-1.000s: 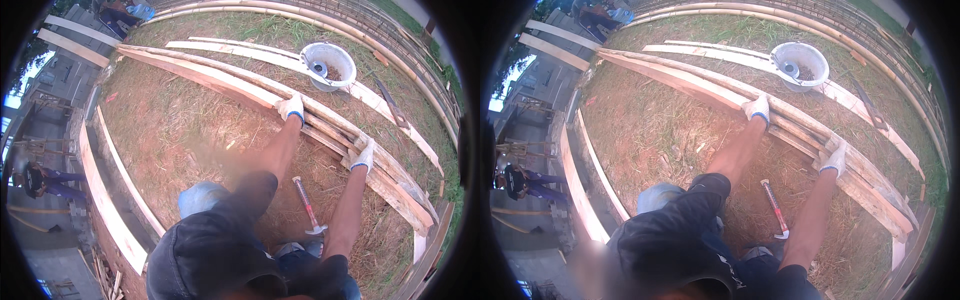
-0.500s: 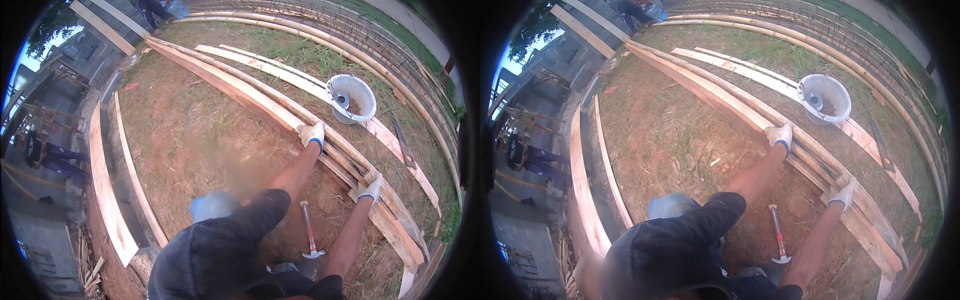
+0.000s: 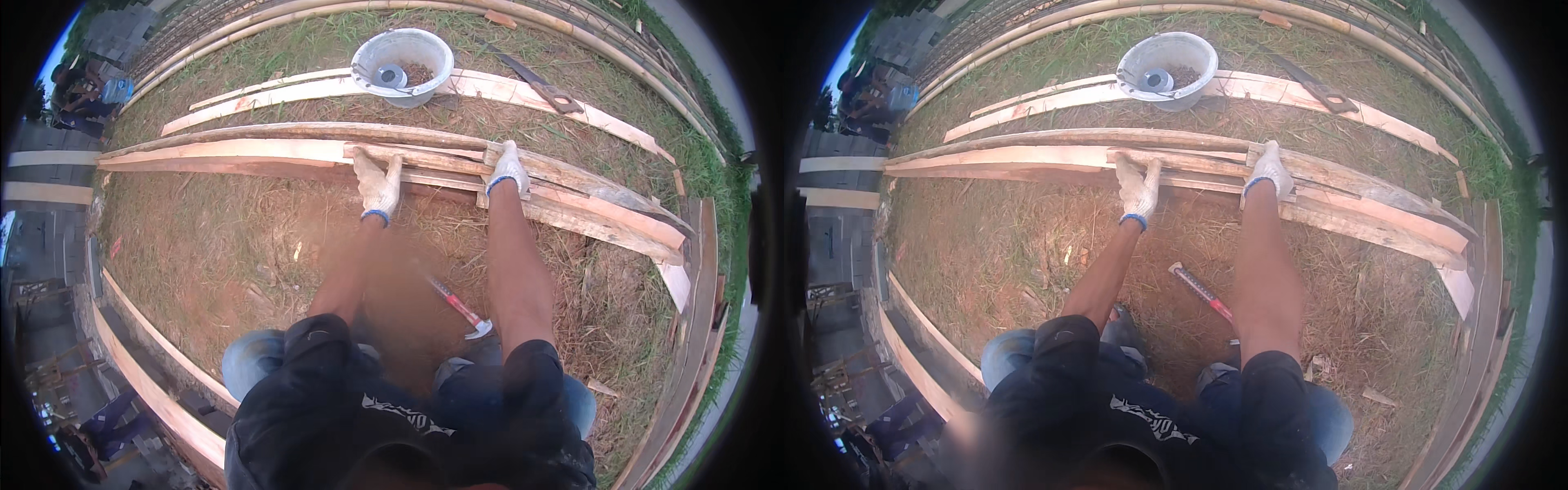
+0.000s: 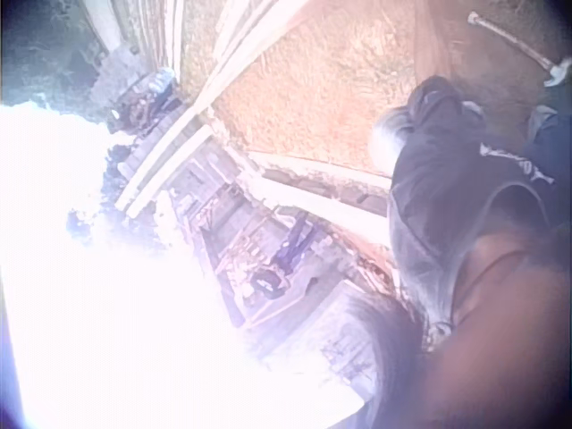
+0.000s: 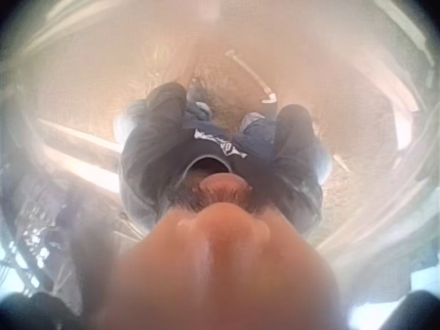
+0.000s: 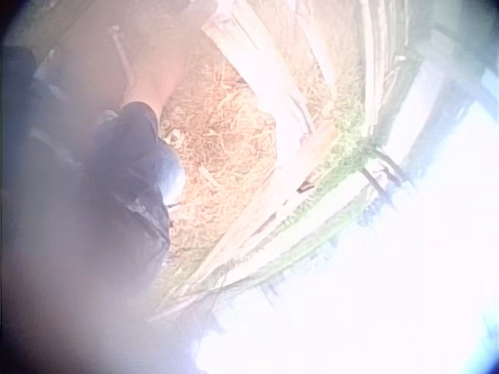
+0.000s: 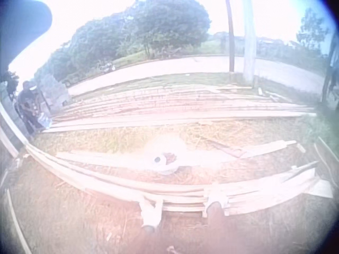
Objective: The person arranges curved wooden planks on the ground, aligns them, and uses a hammer to drive nails into the planks to join them. The person also moves a bucket of nails and handles additional planks during the process.
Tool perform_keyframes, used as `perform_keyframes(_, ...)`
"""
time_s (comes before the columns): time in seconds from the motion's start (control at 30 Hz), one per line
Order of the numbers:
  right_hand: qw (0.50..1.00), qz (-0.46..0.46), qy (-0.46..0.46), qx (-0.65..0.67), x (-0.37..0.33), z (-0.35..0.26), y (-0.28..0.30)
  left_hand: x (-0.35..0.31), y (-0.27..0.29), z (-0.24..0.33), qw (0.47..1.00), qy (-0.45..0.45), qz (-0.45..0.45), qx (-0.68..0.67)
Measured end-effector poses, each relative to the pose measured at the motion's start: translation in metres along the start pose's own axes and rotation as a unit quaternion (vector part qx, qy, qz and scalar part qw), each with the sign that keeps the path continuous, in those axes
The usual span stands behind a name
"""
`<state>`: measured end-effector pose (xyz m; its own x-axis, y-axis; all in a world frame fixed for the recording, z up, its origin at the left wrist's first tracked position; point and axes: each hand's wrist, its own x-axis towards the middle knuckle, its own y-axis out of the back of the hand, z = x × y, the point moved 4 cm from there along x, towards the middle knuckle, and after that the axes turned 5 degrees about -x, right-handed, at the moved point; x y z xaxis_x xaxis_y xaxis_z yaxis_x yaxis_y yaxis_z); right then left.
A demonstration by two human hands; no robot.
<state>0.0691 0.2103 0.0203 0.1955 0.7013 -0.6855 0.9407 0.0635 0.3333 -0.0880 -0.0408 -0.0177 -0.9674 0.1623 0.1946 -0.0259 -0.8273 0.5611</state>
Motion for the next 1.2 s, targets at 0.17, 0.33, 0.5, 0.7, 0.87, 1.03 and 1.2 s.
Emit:
perform_keyframes(0.17,0.999,0.015,-0.039,-0.021,-0.002,-0.024,0.018,-0.027,-0.007,0.028,0.938,-0.279,-0.09,0.183)
perform_keyframes(0.33,0.994,0.037,-0.068,-0.073,0.013,-0.027,0.014,-0.024,-0.011,0.042,0.912,-0.249,-0.238,0.222)
perform_keyframes(0.5,0.995,-0.08,-0.061,-0.001,0.094,-0.039,-0.026,-0.001,-0.027,0.059,0.891,-0.247,-0.283,0.256)
perform_keyframes(0.7,0.923,-0.283,-0.156,0.207,0.081,-0.035,-0.03,-0.002,-0.025,0.045,0.875,-0.23,-0.287,0.313)
perform_keyframes(0.87,0.911,-0.315,-0.158,0.212,0.066,-0.045,-0.005,0.005,-0.024,0.043,0.861,-0.219,-0.311,0.338)
perform_keyframes(1.03,0.838,-0.337,-0.268,0.335,0.054,-0.079,0.04,0.035,-0.018,0.069,0.818,-0.117,-0.47,0.31)
perform_keyframes(1.2,0.875,-0.304,-0.168,0.338,0.037,-0.125,0.08,0.079,0.032,0.054,0.792,-0.049,-0.505,0.34)
